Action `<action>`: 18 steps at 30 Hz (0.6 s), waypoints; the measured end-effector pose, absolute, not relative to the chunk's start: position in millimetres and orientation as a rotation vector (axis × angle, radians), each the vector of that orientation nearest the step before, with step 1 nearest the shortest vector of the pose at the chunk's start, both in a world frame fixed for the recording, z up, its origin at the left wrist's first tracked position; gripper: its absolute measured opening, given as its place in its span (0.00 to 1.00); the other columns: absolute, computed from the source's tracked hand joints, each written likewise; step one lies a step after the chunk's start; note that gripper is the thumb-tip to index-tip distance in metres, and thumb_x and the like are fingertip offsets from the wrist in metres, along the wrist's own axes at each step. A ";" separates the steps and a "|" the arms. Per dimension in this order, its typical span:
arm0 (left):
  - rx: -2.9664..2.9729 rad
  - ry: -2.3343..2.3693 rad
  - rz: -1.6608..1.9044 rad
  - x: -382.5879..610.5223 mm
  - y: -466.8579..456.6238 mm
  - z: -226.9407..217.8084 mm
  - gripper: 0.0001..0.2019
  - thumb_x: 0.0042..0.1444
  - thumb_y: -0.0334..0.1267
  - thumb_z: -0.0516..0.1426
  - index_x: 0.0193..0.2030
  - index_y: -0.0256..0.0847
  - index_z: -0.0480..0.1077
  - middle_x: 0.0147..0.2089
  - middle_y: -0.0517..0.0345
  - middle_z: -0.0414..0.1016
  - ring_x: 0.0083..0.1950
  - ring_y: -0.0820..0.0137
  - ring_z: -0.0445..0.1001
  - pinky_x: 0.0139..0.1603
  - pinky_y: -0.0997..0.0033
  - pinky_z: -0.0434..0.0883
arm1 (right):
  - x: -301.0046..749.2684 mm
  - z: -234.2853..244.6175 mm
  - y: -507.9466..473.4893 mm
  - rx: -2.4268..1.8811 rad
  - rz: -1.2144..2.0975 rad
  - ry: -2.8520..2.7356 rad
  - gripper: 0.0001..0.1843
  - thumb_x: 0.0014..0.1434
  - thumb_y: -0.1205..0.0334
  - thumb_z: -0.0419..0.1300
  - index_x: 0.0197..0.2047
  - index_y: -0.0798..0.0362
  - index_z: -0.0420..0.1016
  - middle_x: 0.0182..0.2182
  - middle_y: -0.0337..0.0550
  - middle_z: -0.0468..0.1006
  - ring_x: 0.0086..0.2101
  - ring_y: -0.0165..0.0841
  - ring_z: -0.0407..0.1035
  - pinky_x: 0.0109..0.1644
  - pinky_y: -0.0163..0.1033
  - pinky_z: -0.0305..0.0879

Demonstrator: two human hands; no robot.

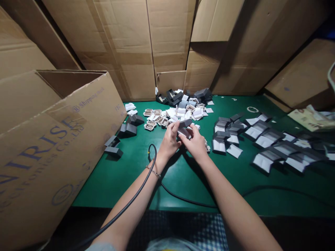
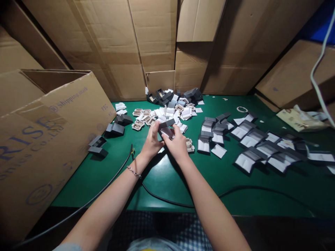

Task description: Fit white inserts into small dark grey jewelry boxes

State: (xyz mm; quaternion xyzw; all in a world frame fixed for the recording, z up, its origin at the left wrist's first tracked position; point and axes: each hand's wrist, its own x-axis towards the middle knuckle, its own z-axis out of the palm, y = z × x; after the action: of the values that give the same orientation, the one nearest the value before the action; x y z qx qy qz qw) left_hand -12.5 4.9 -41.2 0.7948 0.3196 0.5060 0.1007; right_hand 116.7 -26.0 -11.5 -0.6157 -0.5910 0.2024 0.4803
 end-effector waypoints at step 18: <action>1.724 1.048 1.409 -4.5 -6.0 -30.6 0.54 0.45 0.32 0.64 0.70 0.54 0.31 0.64 0.44 0.57 0.60 0.61 0.65 0.59 0.56 0.65 | 128.8 -7.3 -24.4 -1.408 0.557 -1.481 0.27 0.59 0.43 0.50 0.56 0.50 0.66 0.43 0.48 0.79 0.43 0.42 0.74 0.45 0.45 0.68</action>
State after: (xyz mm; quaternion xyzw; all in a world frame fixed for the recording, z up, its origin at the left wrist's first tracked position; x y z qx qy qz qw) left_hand -4.5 -6.0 -30.6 0.6604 0.4014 0.5398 0.3338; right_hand 128.8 -24.4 -7.3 -0.5796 -0.6095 0.2291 0.4899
